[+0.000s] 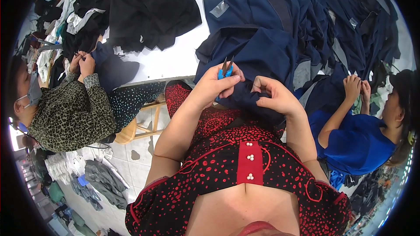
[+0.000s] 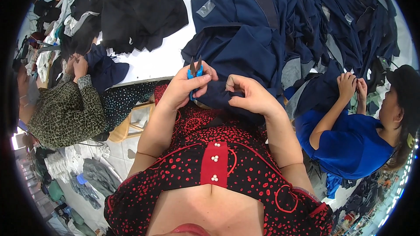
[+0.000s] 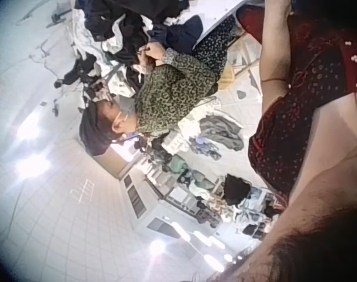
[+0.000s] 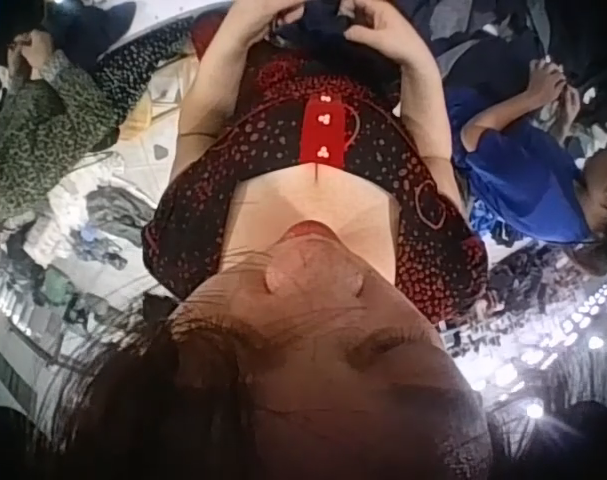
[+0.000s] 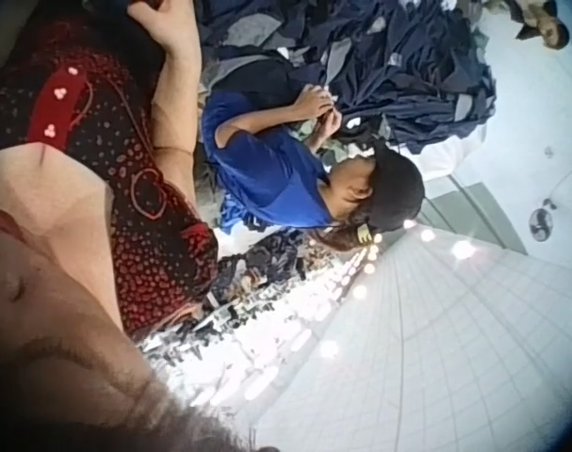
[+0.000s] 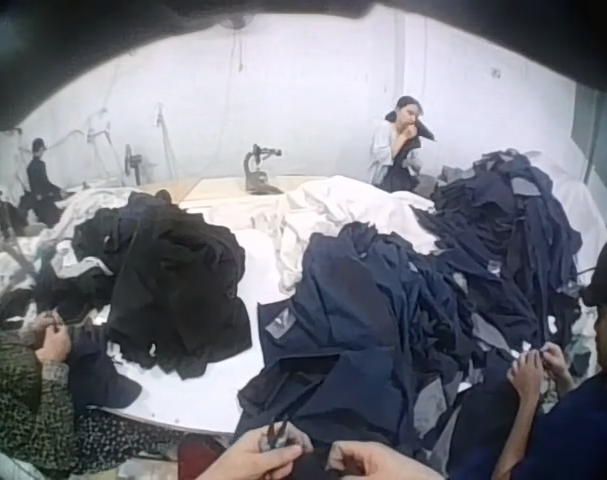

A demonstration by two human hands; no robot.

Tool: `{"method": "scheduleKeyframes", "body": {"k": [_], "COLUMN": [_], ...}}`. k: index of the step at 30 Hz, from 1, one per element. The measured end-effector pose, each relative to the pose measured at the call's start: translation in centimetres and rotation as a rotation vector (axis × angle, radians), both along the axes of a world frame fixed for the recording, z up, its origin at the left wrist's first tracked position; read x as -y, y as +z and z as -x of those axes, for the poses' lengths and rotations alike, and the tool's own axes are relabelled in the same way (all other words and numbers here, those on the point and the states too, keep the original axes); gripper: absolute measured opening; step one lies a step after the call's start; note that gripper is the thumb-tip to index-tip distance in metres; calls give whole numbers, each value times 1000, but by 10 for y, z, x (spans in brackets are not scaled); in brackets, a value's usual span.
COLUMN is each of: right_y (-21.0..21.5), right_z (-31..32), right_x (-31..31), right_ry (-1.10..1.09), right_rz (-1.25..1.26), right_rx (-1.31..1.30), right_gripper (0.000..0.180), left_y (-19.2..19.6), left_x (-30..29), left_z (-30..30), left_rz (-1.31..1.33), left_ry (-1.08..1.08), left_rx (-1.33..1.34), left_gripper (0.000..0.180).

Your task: Trimming excess threads and small fabric pieces from garment panels using hand-held thread snips.

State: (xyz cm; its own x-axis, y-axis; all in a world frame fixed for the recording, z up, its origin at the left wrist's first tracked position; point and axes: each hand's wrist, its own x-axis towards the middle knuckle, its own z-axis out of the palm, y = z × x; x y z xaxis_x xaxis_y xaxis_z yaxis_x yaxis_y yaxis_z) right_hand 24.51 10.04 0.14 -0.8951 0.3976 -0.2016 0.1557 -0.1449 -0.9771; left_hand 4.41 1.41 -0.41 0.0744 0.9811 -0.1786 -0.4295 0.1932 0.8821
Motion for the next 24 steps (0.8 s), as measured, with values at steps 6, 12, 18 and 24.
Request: {"method": "scheduleKeyframes", "body": {"k": [6, 12, 18, 24], "right_y": [0, 3, 4, 6], "right_z": [0, -4, -4, -5], "right_x": [-1, -2, 1, -4], "right_ry": [-58, 56, 92, 5], "right_rz": [-101, -84, 46, 93], "right_rx": [-7, 10, -33, -76], "right_gripper": [25, 27, 31, 35], "left_y": [-17, 3, 11, 16], "left_x": [-1, 0, 2, 4], "left_z": [-14, -10, -8, -9], "left_rz": [-285, -43, -29, -190], "left_ry": [-114, -91, -56, -159], "left_rx": [-482, -89, 15, -510], "left_gripper": [13, 7, 6, 22]}}
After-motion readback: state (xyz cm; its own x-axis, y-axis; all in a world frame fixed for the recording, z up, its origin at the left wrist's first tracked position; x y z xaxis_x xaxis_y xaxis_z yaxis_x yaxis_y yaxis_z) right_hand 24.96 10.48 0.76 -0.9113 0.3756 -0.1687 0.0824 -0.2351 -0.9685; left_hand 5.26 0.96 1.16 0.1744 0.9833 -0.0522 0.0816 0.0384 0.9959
